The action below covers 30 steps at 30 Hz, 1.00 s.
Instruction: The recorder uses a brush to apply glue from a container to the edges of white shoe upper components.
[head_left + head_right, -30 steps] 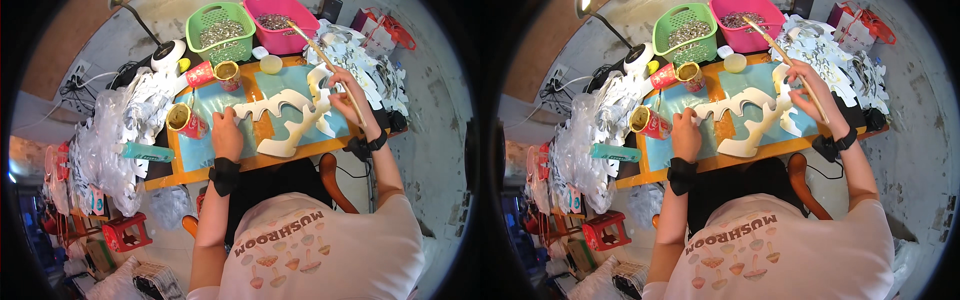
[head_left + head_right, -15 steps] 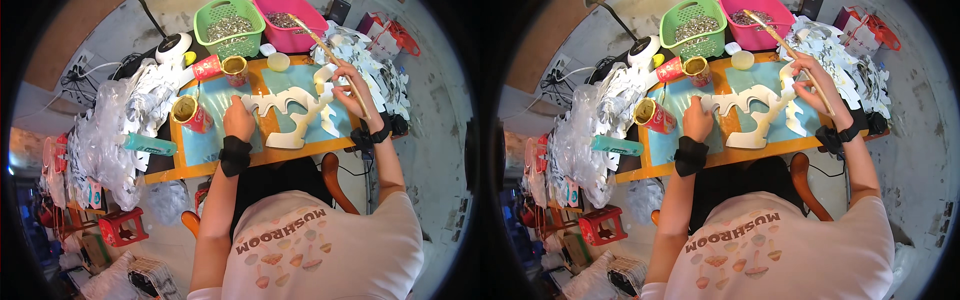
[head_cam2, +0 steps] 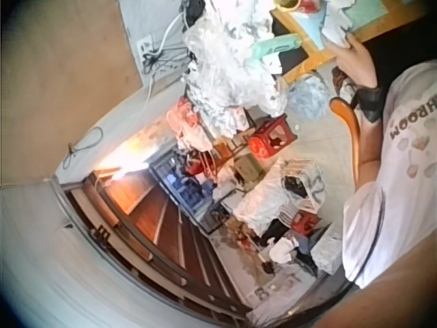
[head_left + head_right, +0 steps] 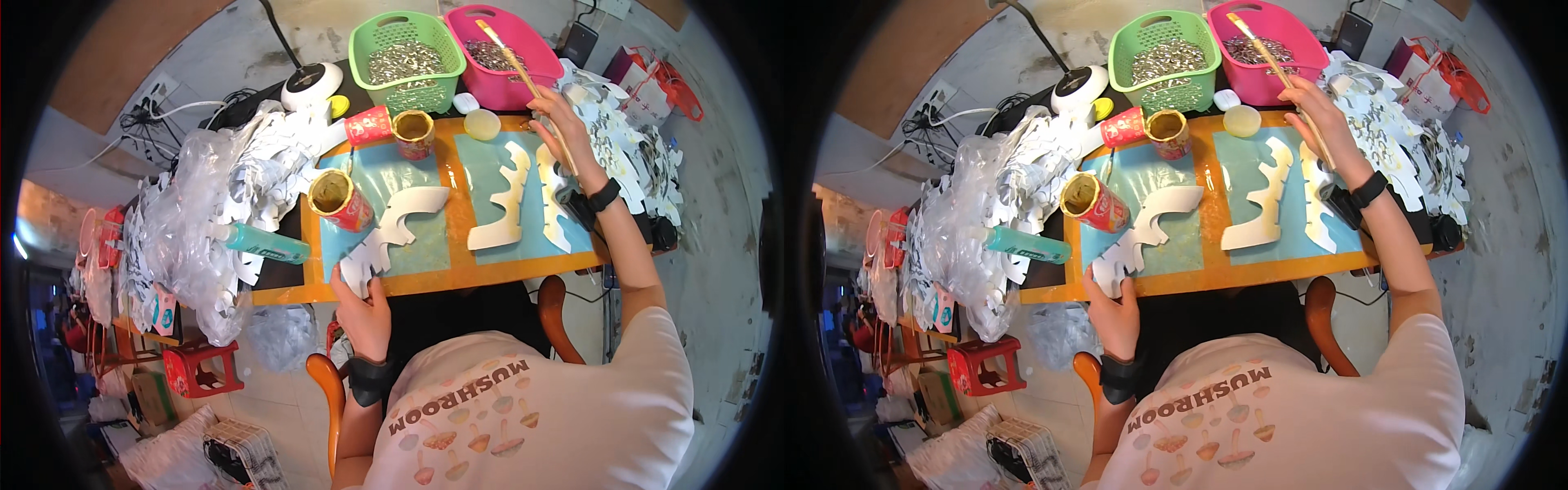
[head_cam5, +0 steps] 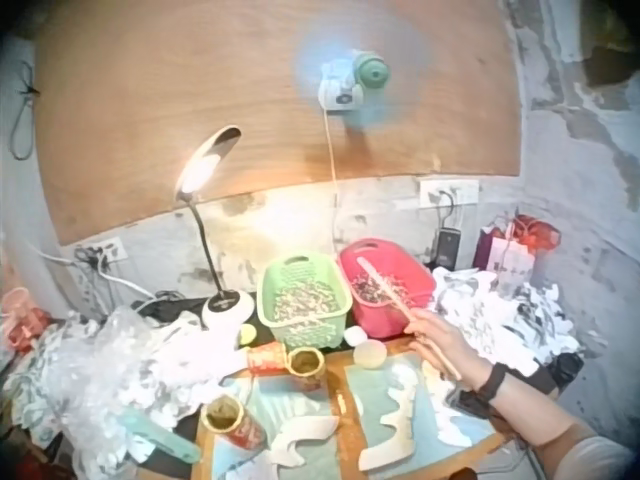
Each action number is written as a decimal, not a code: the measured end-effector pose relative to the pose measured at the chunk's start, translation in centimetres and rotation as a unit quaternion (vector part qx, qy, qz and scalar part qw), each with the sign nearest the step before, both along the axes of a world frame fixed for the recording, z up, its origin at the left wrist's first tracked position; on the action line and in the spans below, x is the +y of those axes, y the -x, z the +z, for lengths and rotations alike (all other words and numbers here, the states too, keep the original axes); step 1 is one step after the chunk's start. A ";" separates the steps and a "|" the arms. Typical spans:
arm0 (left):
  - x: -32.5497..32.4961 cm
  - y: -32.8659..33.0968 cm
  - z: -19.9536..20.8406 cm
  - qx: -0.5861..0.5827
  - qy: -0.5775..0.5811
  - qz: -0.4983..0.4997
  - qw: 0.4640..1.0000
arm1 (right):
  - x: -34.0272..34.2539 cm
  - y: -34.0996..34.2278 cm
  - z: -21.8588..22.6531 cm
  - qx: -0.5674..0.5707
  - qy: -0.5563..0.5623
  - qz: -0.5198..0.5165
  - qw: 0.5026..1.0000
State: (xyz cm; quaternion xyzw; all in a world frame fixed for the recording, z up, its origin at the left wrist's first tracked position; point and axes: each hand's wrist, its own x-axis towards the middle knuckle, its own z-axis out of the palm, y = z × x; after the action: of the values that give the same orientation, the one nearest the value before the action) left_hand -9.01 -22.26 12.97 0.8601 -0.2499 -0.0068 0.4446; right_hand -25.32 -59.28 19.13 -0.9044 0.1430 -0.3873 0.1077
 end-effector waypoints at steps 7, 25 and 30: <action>1.5 -0.6 -1.2 0.018 0.011 -0.027 0.999 | 2.7 -1.3 2.8 -0.096 -0.101 0.074 0.988; 5.4 -2.4 7.3 -0.120 0.240 -0.090 0.959 | 11.2 -2.1 6.9 -0.183 -0.376 0.186 0.889; 10.3 -7.7 9.7 -0.073 0.240 -0.009 0.968 | 11.7 -2.9 6.5 -0.165 -0.400 0.205 0.878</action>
State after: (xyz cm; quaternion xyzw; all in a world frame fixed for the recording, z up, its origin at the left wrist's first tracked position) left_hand -1.32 -11.99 22.69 0.7237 -0.2842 0.1126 0.6187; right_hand -22.44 -47.61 25.58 -0.7162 0.0771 -0.4095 0.5599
